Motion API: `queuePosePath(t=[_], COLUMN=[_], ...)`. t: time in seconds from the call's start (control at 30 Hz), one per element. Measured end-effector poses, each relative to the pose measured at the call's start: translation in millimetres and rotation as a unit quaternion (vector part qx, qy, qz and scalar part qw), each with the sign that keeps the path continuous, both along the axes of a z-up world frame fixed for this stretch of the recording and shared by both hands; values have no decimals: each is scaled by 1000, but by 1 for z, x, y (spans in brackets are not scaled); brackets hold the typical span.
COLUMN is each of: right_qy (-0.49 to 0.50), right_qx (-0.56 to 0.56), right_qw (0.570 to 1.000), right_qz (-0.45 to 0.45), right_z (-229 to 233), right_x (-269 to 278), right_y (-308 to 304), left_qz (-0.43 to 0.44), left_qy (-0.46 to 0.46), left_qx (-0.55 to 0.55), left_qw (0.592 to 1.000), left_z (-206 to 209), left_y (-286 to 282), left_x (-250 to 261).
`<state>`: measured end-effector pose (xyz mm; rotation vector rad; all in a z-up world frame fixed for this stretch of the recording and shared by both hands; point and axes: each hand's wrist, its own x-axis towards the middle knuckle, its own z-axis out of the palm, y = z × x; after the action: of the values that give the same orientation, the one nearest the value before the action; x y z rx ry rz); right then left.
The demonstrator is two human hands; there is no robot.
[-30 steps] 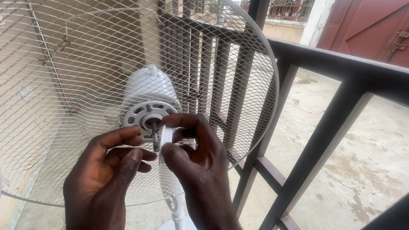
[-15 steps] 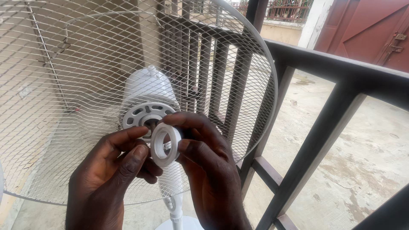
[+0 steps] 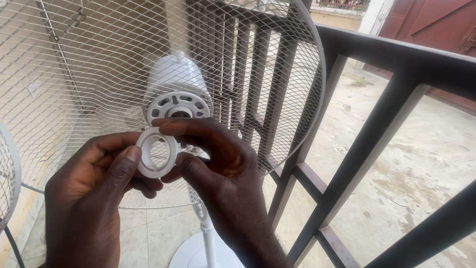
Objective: The person disassembles a standing fan by removing the front grille, unscrewing the blade nut, detaching the fan blades, and then removing the motor housing from the stand. The components are placed on the floor.
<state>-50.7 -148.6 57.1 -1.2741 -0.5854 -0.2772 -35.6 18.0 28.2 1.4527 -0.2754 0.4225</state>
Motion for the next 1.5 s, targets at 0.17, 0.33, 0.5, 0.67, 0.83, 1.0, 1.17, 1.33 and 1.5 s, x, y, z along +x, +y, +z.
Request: queuePosePath(t=[0.17,0.33,0.5,0.67,0.83,1.0,1.17,1.33,1.5], right_qy=[-40,-99,48,26,128,356,407,435,484], right_qx=[-83,-229,-285,-347,-360,-201,-190,-205,-227], right_qw=[996,966,956,934,922,909,888,870,839], right_qz=[-7,-68,-54,-78,-59,81,99,106,99], right_z=[0,-9,-34,-93,-183,-278,-349,-407,-461], right_x=[-21,-39,-43,-40,-21,-2,5,1,-9], right_y=[12,28,51,70,76,61,58,56,41], left_qz=[10,30,63,74,-34,-119,-130,-121,-106], left_qy=[5,30,124,210,318,397,441,512,554], left_qx=[-13,-30,-7,16,-2,45,57,115,189], left_qw=[1000,999,990,975,948,909,886,843,803], left_z=[-1,-12,-50,-139,-235,-300,-345,-386,-442], left_y=[8,17,31,56,84,87,86,99,113], left_x=[-17,-35,-44,-48,-26,-20,-31,-40,-42])
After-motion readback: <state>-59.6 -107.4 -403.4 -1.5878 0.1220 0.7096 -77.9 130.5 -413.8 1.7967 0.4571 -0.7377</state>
